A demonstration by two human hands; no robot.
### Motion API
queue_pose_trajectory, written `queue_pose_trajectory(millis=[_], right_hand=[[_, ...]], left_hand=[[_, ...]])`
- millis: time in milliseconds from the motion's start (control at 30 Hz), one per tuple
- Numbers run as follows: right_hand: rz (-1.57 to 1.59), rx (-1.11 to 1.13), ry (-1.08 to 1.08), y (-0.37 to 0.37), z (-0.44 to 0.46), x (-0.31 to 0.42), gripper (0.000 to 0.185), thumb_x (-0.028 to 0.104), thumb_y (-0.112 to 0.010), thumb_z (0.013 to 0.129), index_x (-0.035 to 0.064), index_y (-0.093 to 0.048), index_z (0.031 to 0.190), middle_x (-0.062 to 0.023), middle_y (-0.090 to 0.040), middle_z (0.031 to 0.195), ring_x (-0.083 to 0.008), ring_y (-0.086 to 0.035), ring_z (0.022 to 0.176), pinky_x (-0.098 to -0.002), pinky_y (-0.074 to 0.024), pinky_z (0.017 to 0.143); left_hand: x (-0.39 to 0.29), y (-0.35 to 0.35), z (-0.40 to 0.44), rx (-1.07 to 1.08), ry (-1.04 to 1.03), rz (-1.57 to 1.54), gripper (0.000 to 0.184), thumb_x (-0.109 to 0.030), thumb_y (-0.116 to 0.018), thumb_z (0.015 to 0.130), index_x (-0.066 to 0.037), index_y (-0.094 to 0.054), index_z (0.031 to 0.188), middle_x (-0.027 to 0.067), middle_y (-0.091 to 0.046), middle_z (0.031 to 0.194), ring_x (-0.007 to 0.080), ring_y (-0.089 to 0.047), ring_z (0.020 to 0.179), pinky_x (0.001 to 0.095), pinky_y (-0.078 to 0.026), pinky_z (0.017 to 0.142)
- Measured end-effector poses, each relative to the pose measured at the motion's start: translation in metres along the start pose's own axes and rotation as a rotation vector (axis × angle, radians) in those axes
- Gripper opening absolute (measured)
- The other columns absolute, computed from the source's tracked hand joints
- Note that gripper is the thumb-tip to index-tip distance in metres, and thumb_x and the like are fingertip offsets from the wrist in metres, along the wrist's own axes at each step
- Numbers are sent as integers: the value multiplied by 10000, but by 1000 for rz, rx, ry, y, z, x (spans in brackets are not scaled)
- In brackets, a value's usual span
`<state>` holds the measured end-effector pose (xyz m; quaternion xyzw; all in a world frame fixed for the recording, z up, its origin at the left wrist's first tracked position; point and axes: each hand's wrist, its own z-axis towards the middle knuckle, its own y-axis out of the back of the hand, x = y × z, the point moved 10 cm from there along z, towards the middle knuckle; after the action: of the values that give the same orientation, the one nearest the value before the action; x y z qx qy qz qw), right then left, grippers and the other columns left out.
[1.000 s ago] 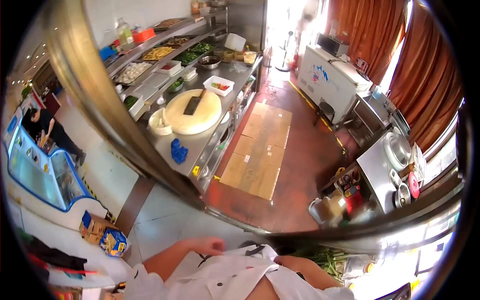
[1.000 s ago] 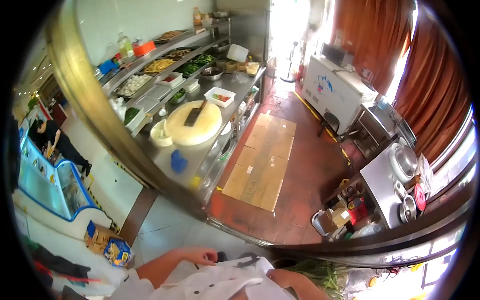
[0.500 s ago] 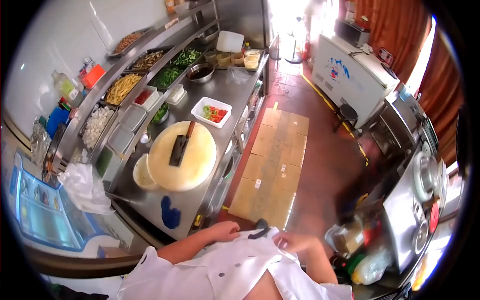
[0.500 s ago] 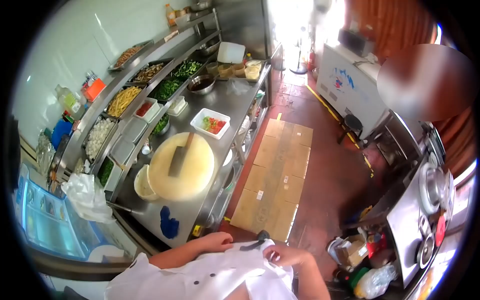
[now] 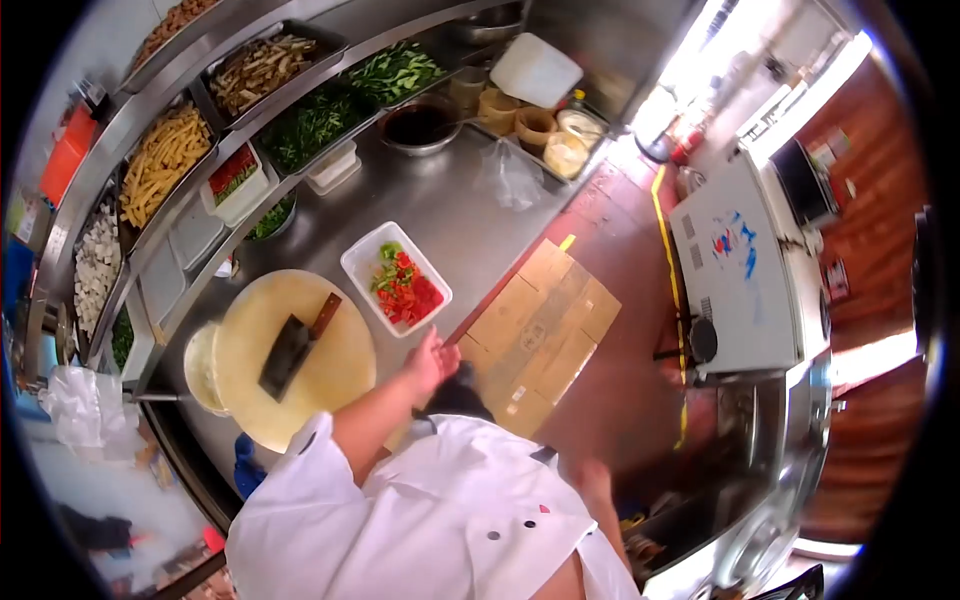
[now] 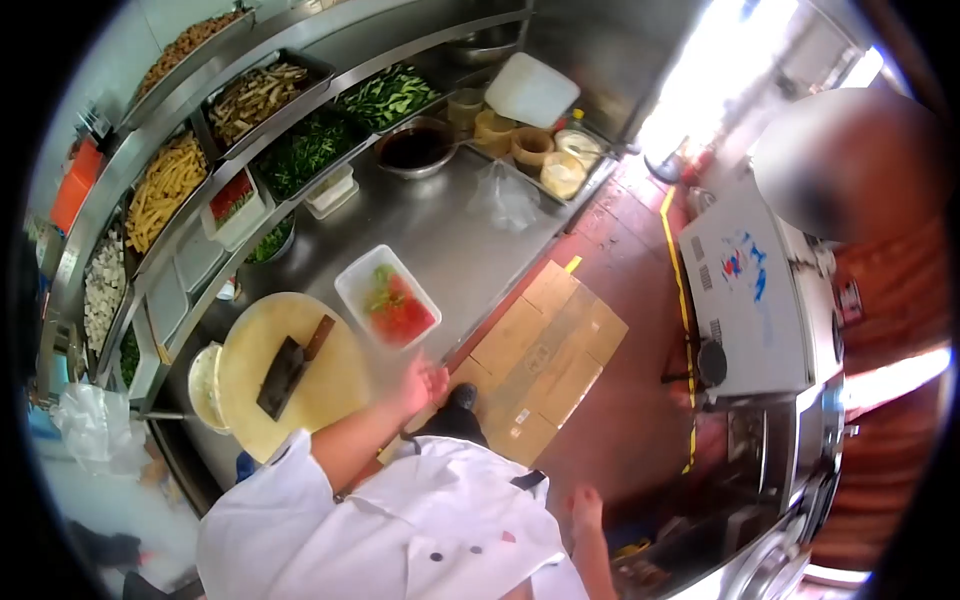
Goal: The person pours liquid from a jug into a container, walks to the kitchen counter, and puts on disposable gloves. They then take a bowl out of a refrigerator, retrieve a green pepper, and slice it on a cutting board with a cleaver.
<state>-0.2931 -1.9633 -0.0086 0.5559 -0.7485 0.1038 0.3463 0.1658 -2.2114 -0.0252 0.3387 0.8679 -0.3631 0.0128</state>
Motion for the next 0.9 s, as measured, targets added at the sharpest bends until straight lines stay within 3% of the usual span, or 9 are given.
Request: queue_pose_trajectory(millis=[133,400,567,667,700,733,767,833,900], right_hand=[[-296,-10,-255,50,56,-33,107,136,-597,952,57,-650,1000,-49,-627,808,-174,-617,693,-327,-516,601],[-685,264,-163,60,254,133,83,116,-570,940,60,-630,932,-61,-616,788,-184,-596,653,-340,-494,555],[-1039,382,119,43,431,315,89,104,-553,933,62,-618,889,-70,-609,775,-191,-583,628,-348,-480,526],[-1652,356,605,1,530,456,100,97,-544,929,64,-611,863,-74,-604,768,-195,-575,613,-352,-471,509],[-1525,345,618,-14,557,498,105,94,-540,927,64,-609,854,-76,-603,765,-197,-572,608,-354,-469,503],[-593,618,315,-24,624,504,213,274,-454,982,159,-583,857,-38,-545,792,-235,-523,611,-372,-434,492],[-282,449,102,-48,609,534,176,300,-412,993,192,-539,936,-36,-543,816,-209,-524,616,-354,-421,473],[-480,598,156,-113,587,555,119,264,-420,987,203,-521,969,-41,-544,786,-198,-517,589,-317,-413,444],[-851,751,444,-175,572,544,79,220,-460,971,186,-526,945,-41,-547,774,-191,-505,551,-303,-407,428]], left_hand=[[-39,-1,57,-219,-172,-367,367,-436,-538,992,-82,-499,1078,144,-686,943,264,-677,799,393,-578,722],[-70,-12,46,-398,-637,-338,273,-257,-521,981,-14,-609,1070,120,-681,861,214,-663,741,337,-563,647],[-68,-79,28,-407,-811,-468,290,-263,-535,987,5,-600,1077,147,-686,883,247,-670,763,362,-560,645],[-64,-112,10,-450,-734,-484,303,-273,-509,1000,8,-610,1053,160,-694,883,266,-677,781,376,-563,685],[-51,-120,-4,-459,-673,-503,308,-279,-506,1001,5,-612,1051,160,-694,884,265,-678,783,375,-564,695],[-34,-121,-16,-469,-612,-521,312,-286,-503,1002,3,-613,1049,159,-695,884,265,-678,784,374,-564,706],[-17,-112,-32,-492,-598,-494,321,-294,-496,1004,-1,-624,1030,157,-694,883,262,-679,784,372,-565,713],[12,-101,-79,-577,-630,-527,321,-299,-499,1003,-6,-628,1033,154,-693,883,252,-677,778,369,-564,706],[44,-83,-126,-660,-709,-625,337,-325,-487,1015,-18,-626,1030,136,-683,863,232,-668,755,341,-561,678]])
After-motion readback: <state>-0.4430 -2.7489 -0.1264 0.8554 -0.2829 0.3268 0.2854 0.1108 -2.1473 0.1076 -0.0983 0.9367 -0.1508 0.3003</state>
